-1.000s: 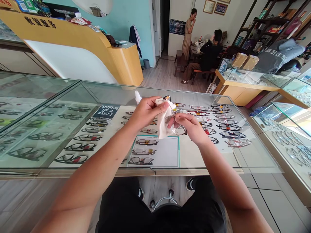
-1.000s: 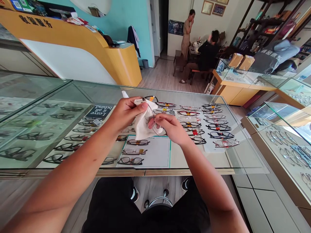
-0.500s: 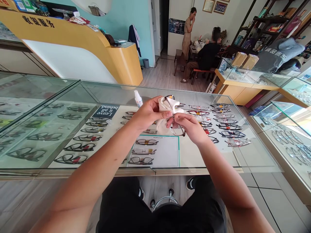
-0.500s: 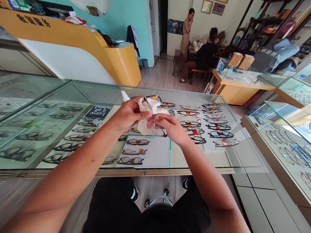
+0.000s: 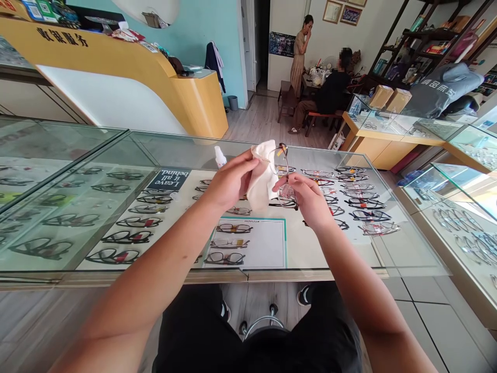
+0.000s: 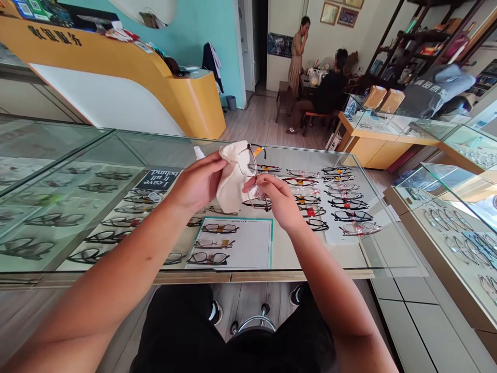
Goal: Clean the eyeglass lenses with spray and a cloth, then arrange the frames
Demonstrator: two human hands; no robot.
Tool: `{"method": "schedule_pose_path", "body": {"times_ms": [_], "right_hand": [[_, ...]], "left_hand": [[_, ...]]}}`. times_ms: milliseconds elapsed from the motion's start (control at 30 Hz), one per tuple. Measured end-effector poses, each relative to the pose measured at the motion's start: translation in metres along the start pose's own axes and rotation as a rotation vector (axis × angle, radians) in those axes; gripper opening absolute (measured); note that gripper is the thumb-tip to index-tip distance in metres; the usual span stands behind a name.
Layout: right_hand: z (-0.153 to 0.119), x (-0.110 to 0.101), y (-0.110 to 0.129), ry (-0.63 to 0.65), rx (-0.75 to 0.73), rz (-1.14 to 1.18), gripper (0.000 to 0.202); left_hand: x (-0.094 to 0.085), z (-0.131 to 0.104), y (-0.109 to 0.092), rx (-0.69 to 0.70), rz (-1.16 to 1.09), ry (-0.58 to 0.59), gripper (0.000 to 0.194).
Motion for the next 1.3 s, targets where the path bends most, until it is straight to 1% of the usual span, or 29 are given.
{"method": "schedule_pose_path", "body": {"times_ms": [133,233,333,400,467,533,600,700,867,1100,1300], "right_hand": [[0.0,0.005,-0.003,0.04,0.027,-0.035,0.03],[-0.001,0.007,-0.003,0.033,0.039,-0.007,0.028],[-0.001,0.001,0.0,-0.052,0.012,0.016,0.026],[-0.001,-0.007,0.004,-0.147,-0.022,0.006,0.024],[-0.002,-0.016,0.007,-0.246,-0.056,-0.007,0.018],[-0.002,-0.022,0.009,-0.3,-0.076,-0.014,0.019],[-0.002,-0.021,0.009,-0.294,-0.078,-0.013,0.023],[-0.003,-0.016,0.009,-0.269,-0.08,-0.021,0.026],[-0.004,-0.02,0.008,-0.33,-0.074,0.0,0.022],[-0.004,-0.025,0.009,-0.346,-0.088,-0.015,0.02],[-0.003,-0.027,0.01,-0.343,-0.093,-0.051,0.021]], "left_hand": [[0.007,-0.003,0.002,0.001,0.058,0.029,0.046],[0.009,-0.005,0.0,0.058,0.116,-0.009,0.045],[0.009,-0.007,-0.007,0.123,0.148,-0.068,0.048],[0.011,-0.01,-0.013,0.162,0.217,-0.09,0.047],[0.015,-0.013,-0.018,0.202,0.308,-0.082,0.044],[0.021,-0.017,-0.019,0.229,0.383,-0.046,0.041],[0.026,-0.021,-0.019,0.251,0.433,-0.016,0.037],[0.03,-0.025,-0.019,0.276,0.49,-0.001,0.03],[0.032,-0.027,-0.022,0.314,0.531,-0.024,0.02],[0.029,-0.025,-0.023,0.3,0.512,-0.077,0.02],[0.026,-0.023,-0.021,0.278,0.454,-0.111,0.02]]}}
Point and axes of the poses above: each hand's wrist, its own z-axis towards the middle knuckle, its own x-axis out of the palm, y = z × x, the point moved 8 cm from there along z, towards the middle knuckle, and after that the axes turned 4 degrees about z, right-handed, at the moved point
